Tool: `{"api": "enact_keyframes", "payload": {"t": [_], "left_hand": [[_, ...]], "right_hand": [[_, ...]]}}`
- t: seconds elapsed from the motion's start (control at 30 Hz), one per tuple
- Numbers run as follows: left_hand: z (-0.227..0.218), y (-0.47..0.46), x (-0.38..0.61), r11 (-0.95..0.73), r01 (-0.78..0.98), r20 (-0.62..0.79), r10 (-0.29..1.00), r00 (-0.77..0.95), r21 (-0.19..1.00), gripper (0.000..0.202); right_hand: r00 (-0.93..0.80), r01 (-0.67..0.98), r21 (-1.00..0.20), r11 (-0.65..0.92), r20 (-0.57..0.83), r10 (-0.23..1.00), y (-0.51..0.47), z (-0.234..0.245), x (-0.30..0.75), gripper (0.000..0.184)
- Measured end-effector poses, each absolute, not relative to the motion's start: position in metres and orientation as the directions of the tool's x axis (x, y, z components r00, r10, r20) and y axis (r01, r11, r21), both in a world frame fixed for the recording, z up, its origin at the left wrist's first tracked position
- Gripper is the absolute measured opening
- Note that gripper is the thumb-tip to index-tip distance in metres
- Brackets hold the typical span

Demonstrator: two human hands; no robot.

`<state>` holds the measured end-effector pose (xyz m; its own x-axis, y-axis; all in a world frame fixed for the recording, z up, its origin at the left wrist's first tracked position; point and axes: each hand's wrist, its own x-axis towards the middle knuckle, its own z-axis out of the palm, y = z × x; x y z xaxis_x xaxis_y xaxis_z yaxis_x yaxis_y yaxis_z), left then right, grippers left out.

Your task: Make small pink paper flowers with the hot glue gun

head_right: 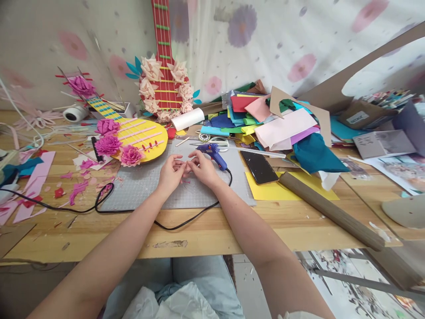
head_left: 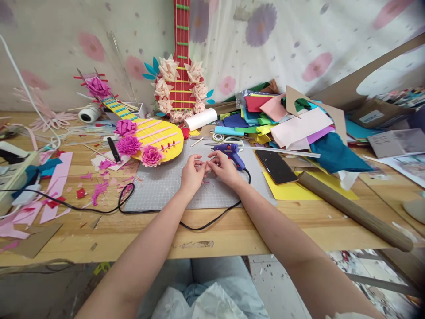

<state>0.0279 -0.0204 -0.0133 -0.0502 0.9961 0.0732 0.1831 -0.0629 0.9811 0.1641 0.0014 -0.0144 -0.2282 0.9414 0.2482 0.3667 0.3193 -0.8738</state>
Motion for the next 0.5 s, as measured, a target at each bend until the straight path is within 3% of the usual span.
{"api": "enact_keyframes", "payload": {"t": [0.3,0.5], "left_hand": [[-0.0131,-0.0208,0.0306,-0.04,0.215,0.054,0.997,-0.059,0.976,0.023],[-0.0153,-0.021,0.0283,-0.059,0.28,0.08,0.995,-0.062,0.958,0.03]], "right_hand": [[-0.139,0.343,-0.886,0.311,0.28,0.95,0.0034,-0.0149,0.1641,0.021],[-0.114,0.478,-0.828,0.292,0.272,0.956,0.0036,-0.0153,0.1653,0.017]]}}
